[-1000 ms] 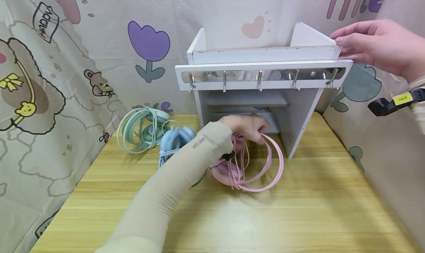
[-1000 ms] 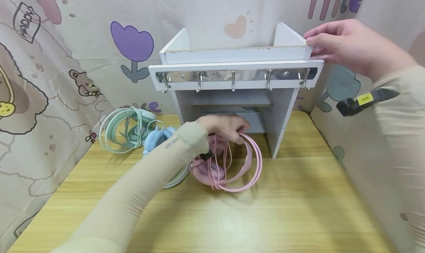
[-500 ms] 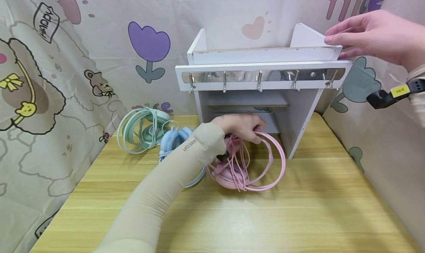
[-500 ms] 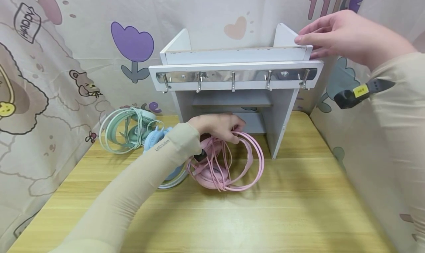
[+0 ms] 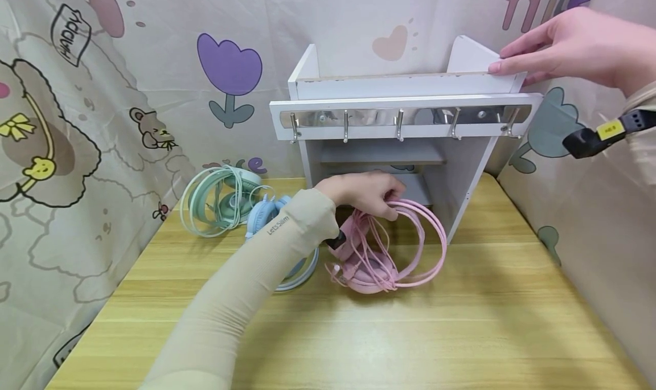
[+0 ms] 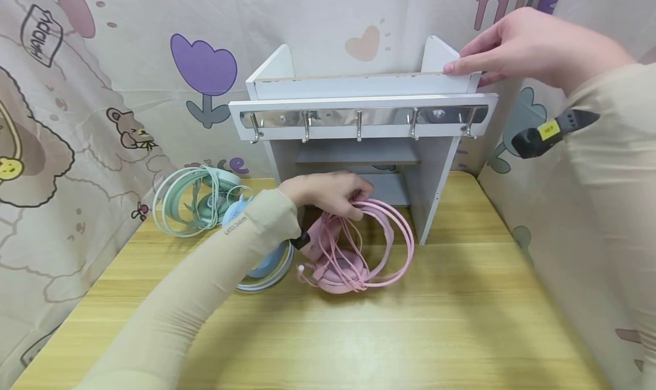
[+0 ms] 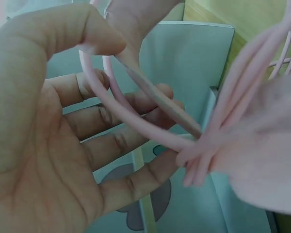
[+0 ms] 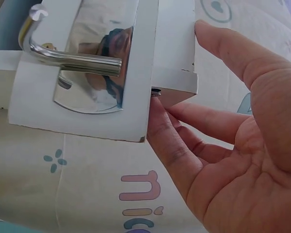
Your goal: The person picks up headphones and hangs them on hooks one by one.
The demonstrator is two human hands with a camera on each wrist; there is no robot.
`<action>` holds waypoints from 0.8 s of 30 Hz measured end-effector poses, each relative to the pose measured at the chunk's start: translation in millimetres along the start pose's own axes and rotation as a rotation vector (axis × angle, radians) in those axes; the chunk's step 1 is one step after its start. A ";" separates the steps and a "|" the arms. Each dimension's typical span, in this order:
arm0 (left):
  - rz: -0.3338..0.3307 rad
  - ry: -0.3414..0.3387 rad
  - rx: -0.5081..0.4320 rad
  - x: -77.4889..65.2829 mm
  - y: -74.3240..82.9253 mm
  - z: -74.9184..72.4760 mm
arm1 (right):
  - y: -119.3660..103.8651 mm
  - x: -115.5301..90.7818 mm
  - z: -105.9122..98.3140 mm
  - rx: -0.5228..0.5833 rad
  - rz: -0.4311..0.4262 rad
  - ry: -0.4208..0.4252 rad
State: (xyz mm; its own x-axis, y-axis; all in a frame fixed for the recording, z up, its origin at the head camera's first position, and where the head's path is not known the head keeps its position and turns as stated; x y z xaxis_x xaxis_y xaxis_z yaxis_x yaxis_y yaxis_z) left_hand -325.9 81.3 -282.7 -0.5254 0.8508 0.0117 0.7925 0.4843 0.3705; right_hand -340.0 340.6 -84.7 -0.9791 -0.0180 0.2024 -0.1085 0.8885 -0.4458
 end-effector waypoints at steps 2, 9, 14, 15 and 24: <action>-0.002 0.001 -0.004 -1.3 1.0 -1.2 | -0.7 0.9 0.6 0.001 -0.003 -0.006; -0.026 -0.005 -0.017 -4.4 4.7 -2.5 | 2.2 5.9 -1.4 0.004 -0.001 -0.037; -0.052 -0.007 -0.004 -4.8 6.9 -2.8 | 2.1 11.9 -3.4 -0.036 -0.024 -0.066; -0.055 -0.008 0.001 -4.7 7.4 -2.8 | 2.0 12.7 -3.4 -0.048 -0.023 -0.074; -0.045 -0.013 0.071 -5.5 11.8 -4.1 | -6.7 14.0 -7.3 -0.142 -0.045 -0.091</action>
Point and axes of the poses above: each hand's wrist, its own x-axis towards the middle knuckle, its own z-axis out of the palm, y = z × x, the point moved 7 cm from there along x, towards the middle knuckle, and after that the axes turned 10 degrees about y, right-handed, at the moved point
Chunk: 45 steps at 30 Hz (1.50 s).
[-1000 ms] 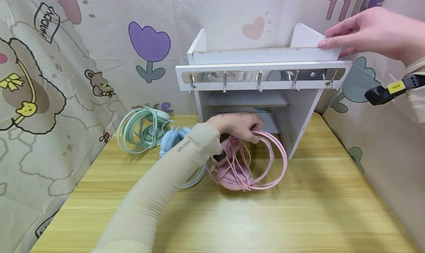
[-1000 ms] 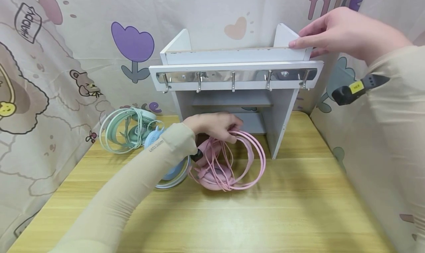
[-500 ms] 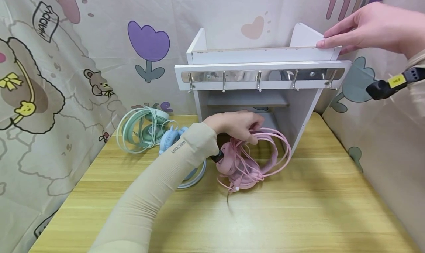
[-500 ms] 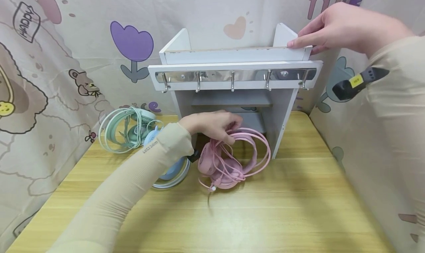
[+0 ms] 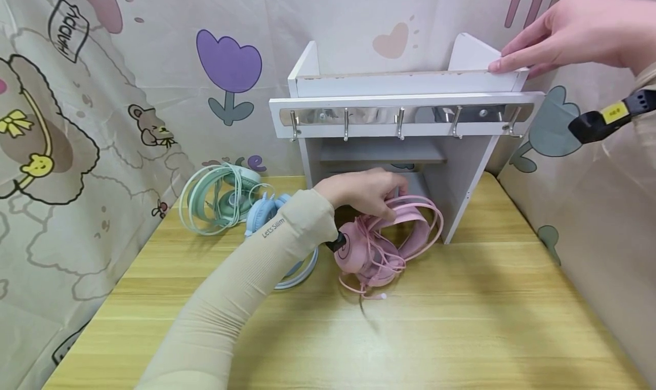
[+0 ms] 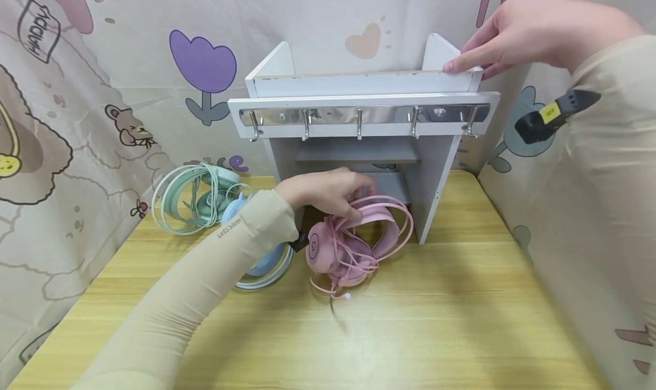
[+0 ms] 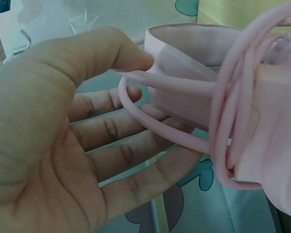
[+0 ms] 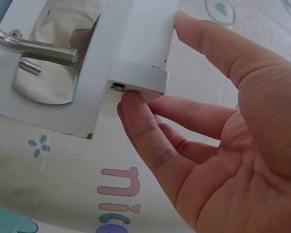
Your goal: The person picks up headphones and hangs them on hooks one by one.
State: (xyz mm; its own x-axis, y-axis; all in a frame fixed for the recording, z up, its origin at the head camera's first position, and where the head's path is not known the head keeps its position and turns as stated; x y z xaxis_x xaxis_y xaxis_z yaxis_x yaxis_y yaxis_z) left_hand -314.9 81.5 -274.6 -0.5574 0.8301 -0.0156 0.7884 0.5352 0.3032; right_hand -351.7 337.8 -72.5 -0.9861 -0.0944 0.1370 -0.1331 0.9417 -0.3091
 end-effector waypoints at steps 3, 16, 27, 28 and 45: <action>0.016 0.006 0.023 -1.8 2.7 -2.9 | -0.1 0.1 -0.4 -0.001 0.011 -0.019; 0.066 0.051 0.059 -13.2 6.9 -10.1 | -10.4 0.0 0.1 -0.063 0.005 -0.043; 0.102 0.101 0.075 -19.7 10.1 -16.6 | -19.3 -2.9 -1.0 -0.096 0.004 -0.043; 0.102 0.105 0.073 -20.1 10.2 -16.8 | -19.6 -3.1 -0.7 -0.098 0.002 -0.039; 0.109 0.190 0.036 -18.8 9.6 -22.0 | -21.9 -2.6 0.8 -0.108 -0.010 -0.031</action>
Point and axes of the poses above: each hand's wrist, its own x-axis towards the middle knuckle, its own z-axis out of the palm, y = z × x, the point moved 7 cm from there along x, towards the middle knuckle, and after that the axes turned 10 degrees about y, right-handed, at the moved point
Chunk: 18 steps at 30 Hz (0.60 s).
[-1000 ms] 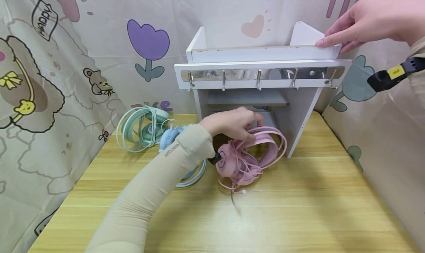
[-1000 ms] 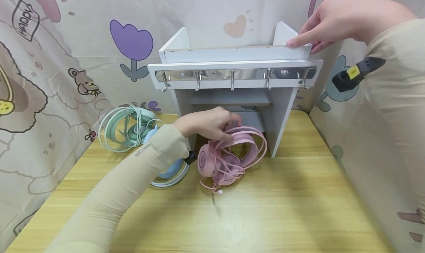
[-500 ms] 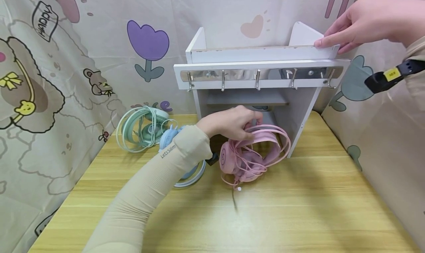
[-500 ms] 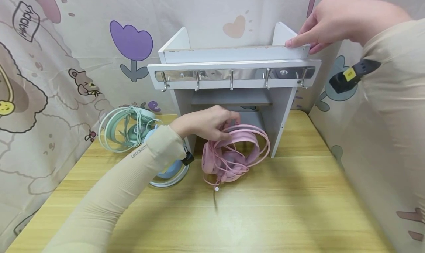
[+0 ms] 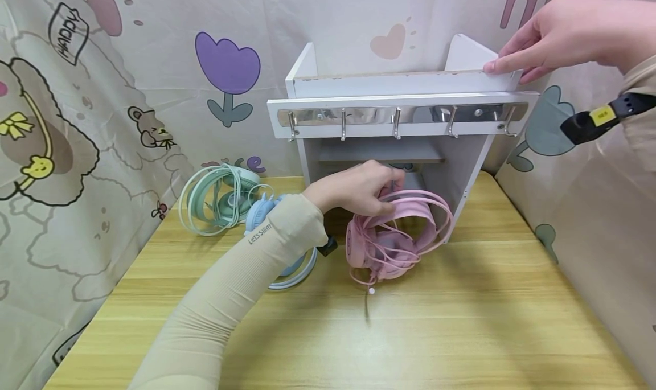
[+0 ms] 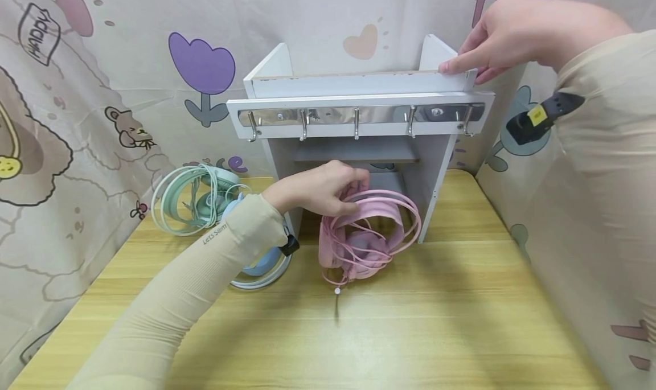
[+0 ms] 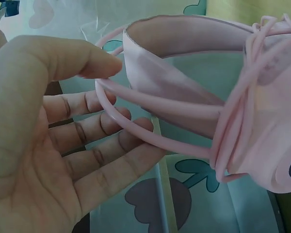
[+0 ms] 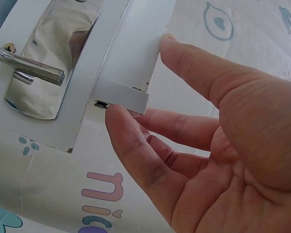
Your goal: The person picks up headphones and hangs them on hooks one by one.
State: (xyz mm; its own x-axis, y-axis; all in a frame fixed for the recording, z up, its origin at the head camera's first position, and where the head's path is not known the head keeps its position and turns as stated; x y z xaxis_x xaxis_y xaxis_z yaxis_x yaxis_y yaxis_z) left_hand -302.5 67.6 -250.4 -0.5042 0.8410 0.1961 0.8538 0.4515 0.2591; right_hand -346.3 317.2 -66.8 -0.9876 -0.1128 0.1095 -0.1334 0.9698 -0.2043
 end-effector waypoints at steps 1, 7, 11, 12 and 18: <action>-0.006 0.001 0.006 0.5 0.1 0.0 | 0.1 0.1 0.1 0.003 0.001 -0.001; -0.043 -0.051 0.093 2.9 3.5 3.0 | 1.5 -0.5 0.9 0.018 0.012 -0.013; -0.048 -0.062 0.166 4.2 6.1 2.4 | 1.7 -1.6 1.5 0.021 0.018 -0.019; -0.051 -0.063 0.173 4.4 6.8 2.0 | 1.7 -1.7 1.7 0.021 0.017 -0.017; -0.053 -0.055 0.205 6.6 9.7 1.7 | 0.9 -1.5 2.1 0.018 0.012 -0.015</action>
Point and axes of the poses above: each hand's wrist, its own x-axis towards the middle knuckle, its own z-axis out of the palm, y = z × x, the point moved 7 cm from there along x, towards the middle knuckle, and after that the axes turned 10 degrees about y, right-handed, at the moved point
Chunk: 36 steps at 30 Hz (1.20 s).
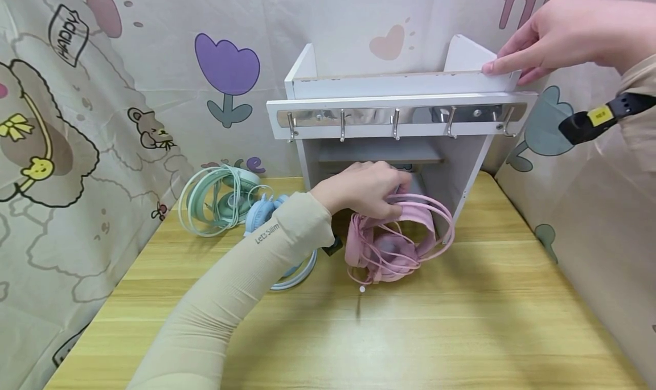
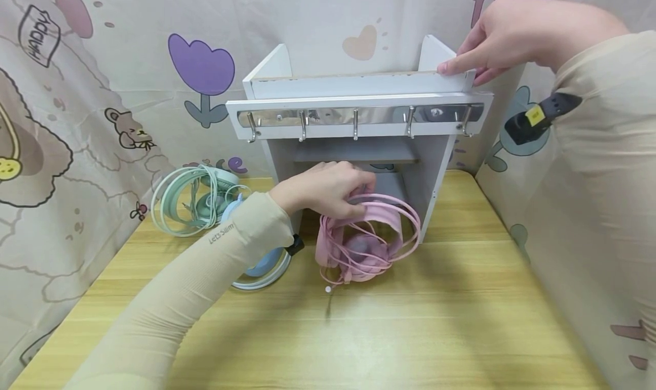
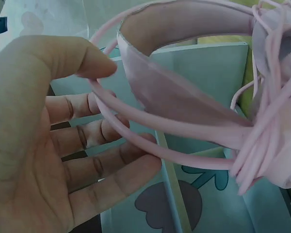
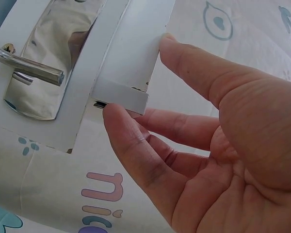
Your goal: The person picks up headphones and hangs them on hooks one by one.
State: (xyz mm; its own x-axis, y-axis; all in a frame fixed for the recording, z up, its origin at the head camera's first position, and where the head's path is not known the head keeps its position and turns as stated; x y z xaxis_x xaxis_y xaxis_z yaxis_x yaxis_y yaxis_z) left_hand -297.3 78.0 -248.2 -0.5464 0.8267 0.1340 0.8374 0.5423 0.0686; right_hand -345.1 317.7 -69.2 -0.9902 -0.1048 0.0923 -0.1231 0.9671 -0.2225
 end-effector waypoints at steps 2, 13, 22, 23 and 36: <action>0.004 0.007 0.010 1.0 0.8 -0.7 | 0.1 -0.1 -0.4 0.000 0.001 -0.002; -0.046 -0.045 0.047 0.8 1.6 -2.5 | -4.8 2.3 1.3 -0.015 -0.023 0.014; -0.108 -0.086 0.103 1.6 4.5 -2.6 | -2.6 -1.5 1.1 -0.025 -0.027 0.024; -0.114 -0.089 0.106 1.3 4.8 -2.4 | -2.7 -1.7 1.2 -0.035 -0.033 0.020; -0.027 -0.017 0.044 5.6 15.7 -10.5 | 12.3 -2.1 -5.9 -0.023 -0.004 0.031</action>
State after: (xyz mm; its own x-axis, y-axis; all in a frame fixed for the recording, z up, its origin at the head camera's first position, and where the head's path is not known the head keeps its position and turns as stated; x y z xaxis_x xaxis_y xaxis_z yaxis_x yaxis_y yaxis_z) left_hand -287.1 89.6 -236.0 -0.5689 0.8141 0.1163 0.8213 0.5699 0.0284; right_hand -344.2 331.2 -66.4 -0.9871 -0.1021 0.1237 -0.1256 0.9718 -0.1995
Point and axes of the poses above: each hand's wrist, its own x-axis towards the middle knuckle, its own z-axis out of the palm, y = z × x, the point moved 7 cm from there along x, towards the middle knuckle, and after that the axes turned 10 degrees about y, right-handed, at the moved point
